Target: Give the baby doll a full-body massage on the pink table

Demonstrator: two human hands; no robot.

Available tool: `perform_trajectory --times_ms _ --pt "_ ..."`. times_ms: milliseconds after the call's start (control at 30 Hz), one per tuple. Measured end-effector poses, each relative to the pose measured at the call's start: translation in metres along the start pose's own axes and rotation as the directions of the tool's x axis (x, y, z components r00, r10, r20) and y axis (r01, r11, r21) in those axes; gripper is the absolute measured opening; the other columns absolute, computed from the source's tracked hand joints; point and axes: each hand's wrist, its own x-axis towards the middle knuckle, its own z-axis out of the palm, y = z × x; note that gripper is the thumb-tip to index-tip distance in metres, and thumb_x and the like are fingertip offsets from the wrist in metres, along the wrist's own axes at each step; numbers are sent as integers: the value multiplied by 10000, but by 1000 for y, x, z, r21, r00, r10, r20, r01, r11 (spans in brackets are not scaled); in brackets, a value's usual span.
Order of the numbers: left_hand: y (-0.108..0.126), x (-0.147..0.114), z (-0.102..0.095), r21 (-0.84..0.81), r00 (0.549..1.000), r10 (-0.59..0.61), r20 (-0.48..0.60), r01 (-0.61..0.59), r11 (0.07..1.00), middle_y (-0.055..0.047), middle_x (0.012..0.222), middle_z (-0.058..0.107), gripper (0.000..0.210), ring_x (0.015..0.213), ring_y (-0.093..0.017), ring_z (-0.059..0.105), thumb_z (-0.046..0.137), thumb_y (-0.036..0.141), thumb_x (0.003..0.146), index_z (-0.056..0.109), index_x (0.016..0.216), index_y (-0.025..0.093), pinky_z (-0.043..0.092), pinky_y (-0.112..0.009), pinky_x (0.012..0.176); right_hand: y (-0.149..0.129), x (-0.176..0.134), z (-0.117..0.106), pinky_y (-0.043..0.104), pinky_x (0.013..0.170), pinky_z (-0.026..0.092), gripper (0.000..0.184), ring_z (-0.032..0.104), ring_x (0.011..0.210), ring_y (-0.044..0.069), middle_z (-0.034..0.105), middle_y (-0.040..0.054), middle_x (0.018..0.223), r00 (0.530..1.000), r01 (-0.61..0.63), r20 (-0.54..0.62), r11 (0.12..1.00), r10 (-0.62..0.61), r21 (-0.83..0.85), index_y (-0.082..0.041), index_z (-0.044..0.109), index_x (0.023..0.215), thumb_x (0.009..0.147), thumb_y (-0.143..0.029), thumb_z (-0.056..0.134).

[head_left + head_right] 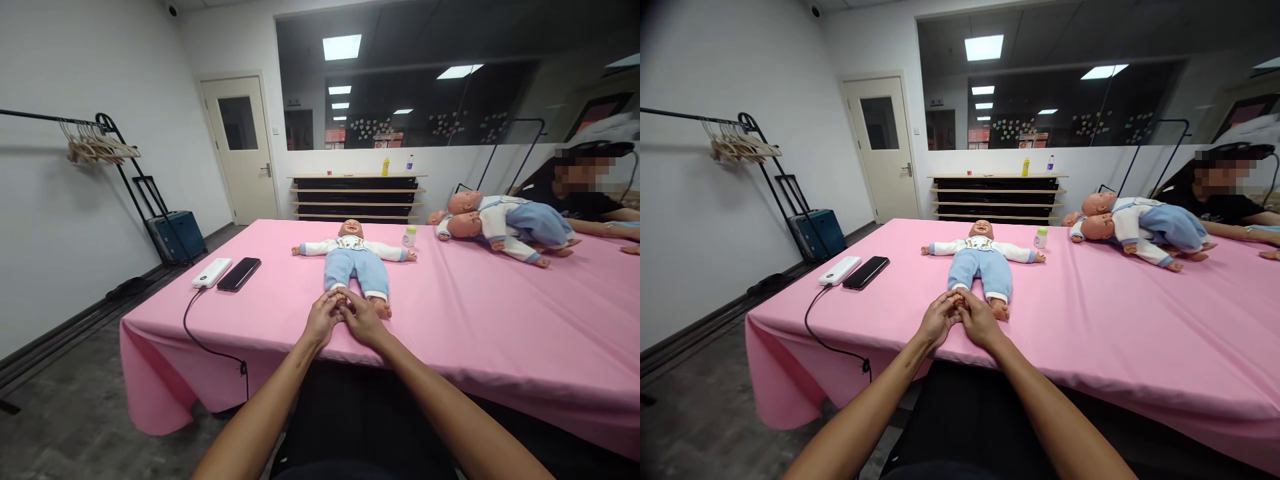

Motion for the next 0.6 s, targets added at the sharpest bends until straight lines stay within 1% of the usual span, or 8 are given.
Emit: perform_trajectory --times_ms 133,233,300,400,467,533,600 --pt "1 -2 3 9 1000 3 4 -3 1000 -95 1002 670 355 841 -166 651 748 286 765 651 1075 144 535 -286 711 -1 0 -1 433 1035 493 465 622 1161 217 625 76 1302 1000 3 -14 1000 -3 12 -256 533 1374 917 -193 476" --pt "2 -2 3 24 1000 -4 -1 4 1000 -91 999 677 354 844 -163 657 745 272 769 645 1086 149 535 -280 721 -2 -1 -2 430 1046 481 512 600 1194 218 606 81 1326 1000 20 -19 1000 -20 20 -250 512 1393 888 -164 503" --pt "2 -1 3 37 1000 -9 -11 9 999 -90 995 682 357 850 -168 661 743 267 771 639 1091 149 539 -286 726 -2 0 -2 422 1029 490 532 608 1173 214 604 80 1328 1000 24 -18 999 -24 33 -251 508 1393 871 -147 515" --pt "2 0 3 56 1000 -9 -13 10 998 -93 1001 688 357 849 -173 664 742 270 770 633 1088 149 549 -299 725 -2 0 -3 401 1005 499 510 627 1123 198 628 74 1289 999 33 -17 998 -32 56 -249 529 1369 878 -120 479" --pt "2 0 2 66 1000 -9 -17 10 998 -94 1005 693 363 850 -171 667 747 265 762 632 1087 150 550 -290 722 -3 1 -3 389 993 502 507 631 1102 198 644 71 1258 999 33 -21 998 -32 61 -238 541 1352 860 -119 509" --pt "2 0 1 78 1000 -8 -26 10 997 -91 1012 697 367 847 -165 670 751 256 754 633 1086 151 551 -281 720 -3 1 -4 384 993 499 493 631 1096 199 656 65 1229 999 30 -29 997 -28 69 -230 557 1329 849 -122 530" --pt "2 2 -1 94 1000 -12 -27 15 995 -91 1022 699 372 849 -165 675 747 254 756 632 1095 154 557 -289 725 -3 1 -4 382 1009 488 480 621 1116 195 653 60 1233 999 35 -26 996 -33 83 -232 560 1325 863 -117 507"
